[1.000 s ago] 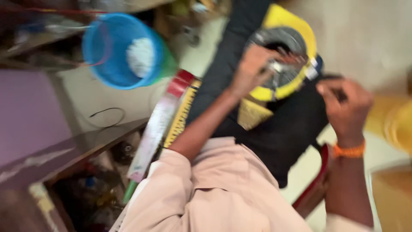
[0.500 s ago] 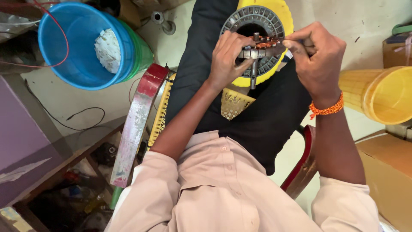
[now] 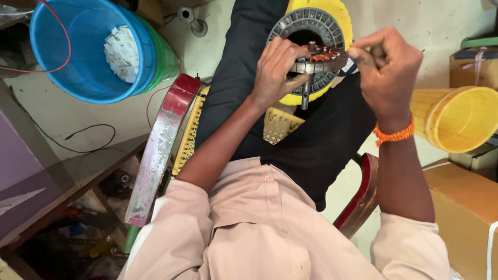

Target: The person works on a circular electrical component, likely a stator, by hand. They repeatedly insert small white insulating pieces into slots between copper windings, occasionally using a pen-like tool to adjust or mark the component.

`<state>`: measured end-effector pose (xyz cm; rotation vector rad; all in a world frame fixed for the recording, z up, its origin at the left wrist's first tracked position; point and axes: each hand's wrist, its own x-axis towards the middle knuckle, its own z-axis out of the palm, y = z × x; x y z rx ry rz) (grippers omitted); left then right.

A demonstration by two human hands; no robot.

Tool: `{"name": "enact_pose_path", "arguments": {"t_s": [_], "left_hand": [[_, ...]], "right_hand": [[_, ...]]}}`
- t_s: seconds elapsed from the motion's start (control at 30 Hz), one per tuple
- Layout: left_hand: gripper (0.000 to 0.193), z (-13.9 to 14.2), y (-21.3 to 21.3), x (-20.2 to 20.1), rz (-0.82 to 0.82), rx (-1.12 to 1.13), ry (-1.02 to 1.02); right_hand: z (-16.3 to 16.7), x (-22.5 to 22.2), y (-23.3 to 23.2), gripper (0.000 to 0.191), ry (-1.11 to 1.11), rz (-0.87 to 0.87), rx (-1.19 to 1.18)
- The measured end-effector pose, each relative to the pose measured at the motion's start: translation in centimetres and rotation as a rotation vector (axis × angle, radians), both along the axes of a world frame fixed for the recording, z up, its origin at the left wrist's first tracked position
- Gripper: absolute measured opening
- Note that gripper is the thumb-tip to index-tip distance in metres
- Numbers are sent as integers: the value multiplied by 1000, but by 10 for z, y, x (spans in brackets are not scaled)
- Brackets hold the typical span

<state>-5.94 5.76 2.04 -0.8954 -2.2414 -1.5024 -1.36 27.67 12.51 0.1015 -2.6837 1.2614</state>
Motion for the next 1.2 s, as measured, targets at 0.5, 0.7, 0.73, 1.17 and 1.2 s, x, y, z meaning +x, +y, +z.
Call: {"name": "enact_pose_path", "arguments": {"t_s": [0.5,0.7,0.73,1.17,1.2], "left_hand": [[46,48,12,-47,0,-190,-751],[32,22,35,-65,-134,-82,-848],[28,19,34,-64,-157,-42,-875],[13,4,-3,-46,-348,-9,-564],[13,7,-3,-44,-355,26,-597]], "right_hand": [[-27,-78,-9,21,170,172,445],[-22,-71,-15,18,134,132,383],[-20,-67,-17,18,120,120,377],[43,33,-20,9,-346,-13,-155],[41,33,-27,9,-329,1,-164]]}}
